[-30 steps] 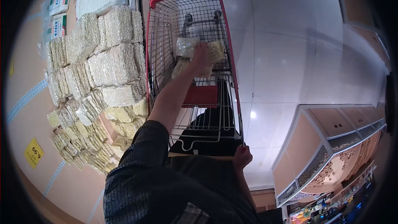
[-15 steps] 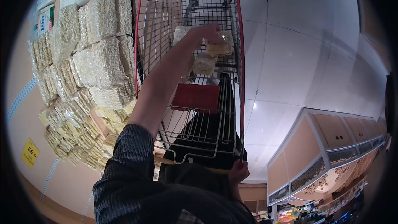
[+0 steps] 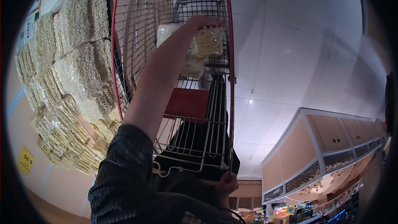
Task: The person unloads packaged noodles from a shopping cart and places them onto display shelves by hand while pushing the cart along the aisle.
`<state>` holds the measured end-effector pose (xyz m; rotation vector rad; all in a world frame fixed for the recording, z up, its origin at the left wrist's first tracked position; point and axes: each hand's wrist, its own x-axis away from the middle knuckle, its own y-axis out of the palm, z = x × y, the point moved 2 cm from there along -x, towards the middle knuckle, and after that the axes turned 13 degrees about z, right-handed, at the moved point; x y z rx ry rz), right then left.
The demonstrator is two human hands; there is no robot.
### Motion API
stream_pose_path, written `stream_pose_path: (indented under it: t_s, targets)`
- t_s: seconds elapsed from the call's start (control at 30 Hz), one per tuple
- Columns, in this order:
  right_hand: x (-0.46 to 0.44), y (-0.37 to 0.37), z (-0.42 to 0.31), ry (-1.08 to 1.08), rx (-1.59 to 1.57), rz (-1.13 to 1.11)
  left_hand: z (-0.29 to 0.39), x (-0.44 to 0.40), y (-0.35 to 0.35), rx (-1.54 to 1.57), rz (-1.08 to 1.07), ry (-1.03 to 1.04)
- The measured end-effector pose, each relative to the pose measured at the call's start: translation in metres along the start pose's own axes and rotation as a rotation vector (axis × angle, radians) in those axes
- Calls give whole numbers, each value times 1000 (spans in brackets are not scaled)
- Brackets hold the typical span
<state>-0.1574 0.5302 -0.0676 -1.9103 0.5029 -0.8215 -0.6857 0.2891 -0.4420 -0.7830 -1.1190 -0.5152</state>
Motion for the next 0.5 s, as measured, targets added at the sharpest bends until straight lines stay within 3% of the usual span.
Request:
stream_pose_path:
  t_s: [0.1, 0.2, 0.3, 0.37, 0.5]
  targets:
    - [-1, -1, 1, 3, -6, -2, 19, 4, 7, -111, -18, 38]
    - [0, -2, 5, 3, 3, -13, 22, -16, 17, -203, -37, -63]
    - [-1, -2, 3, -8, 8, -4, 17, -10, 16, -71, -96, 38]
    - [-1, -1, 2, -26, 15, 15, 7, -16, 24, -16, -52, -2]
    - [1, 0, 5, -22, 17, 18, 23, 10, 11, -207, -14, -19]
